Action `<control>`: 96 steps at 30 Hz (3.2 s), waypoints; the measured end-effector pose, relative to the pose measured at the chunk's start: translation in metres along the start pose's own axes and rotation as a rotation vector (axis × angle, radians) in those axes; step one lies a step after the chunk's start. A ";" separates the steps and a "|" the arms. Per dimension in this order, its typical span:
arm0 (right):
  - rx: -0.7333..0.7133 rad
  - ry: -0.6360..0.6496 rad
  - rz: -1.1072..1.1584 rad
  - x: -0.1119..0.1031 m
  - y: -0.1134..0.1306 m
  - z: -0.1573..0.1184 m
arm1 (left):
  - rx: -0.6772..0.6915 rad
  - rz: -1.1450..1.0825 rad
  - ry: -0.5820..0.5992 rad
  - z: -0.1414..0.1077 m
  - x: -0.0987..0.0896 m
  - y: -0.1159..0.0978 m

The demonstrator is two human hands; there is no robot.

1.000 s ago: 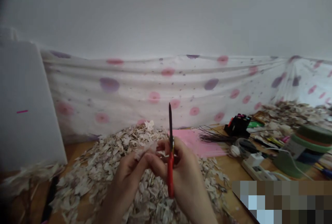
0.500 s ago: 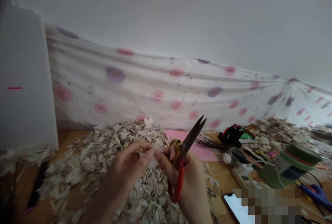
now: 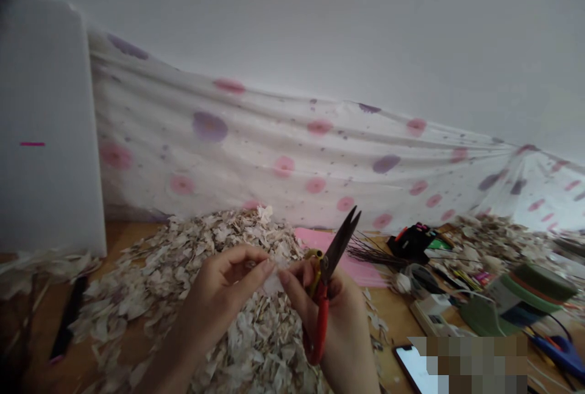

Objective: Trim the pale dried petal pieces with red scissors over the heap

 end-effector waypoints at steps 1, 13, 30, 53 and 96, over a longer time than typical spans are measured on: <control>-0.006 -0.017 0.014 0.000 -0.001 0.000 | 0.004 -0.001 0.002 0.000 0.000 0.000; -0.041 -0.002 0.041 0.003 -0.005 0.000 | 0.058 0.015 -0.051 0.001 0.000 0.004; -0.324 0.317 -0.338 0.052 -0.034 -0.021 | 0.382 0.121 -0.494 -0.013 -0.032 -0.013; -0.383 0.305 -0.691 0.052 -0.040 -0.012 | 0.320 -0.011 -0.480 -0.012 -0.030 -0.017; -0.106 0.512 -0.457 0.027 -0.012 -0.003 | 0.217 -0.261 -0.310 0.001 -0.035 -0.014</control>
Point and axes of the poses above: each hand's wrist, its own z-axis towards the middle knuckle, its own x-axis out of the palm, y = z × x, the point moved 3 cm from there along z, towards the middle knuckle, and after that the axes turned 11 degrees about -z, right-handed, at the moved point
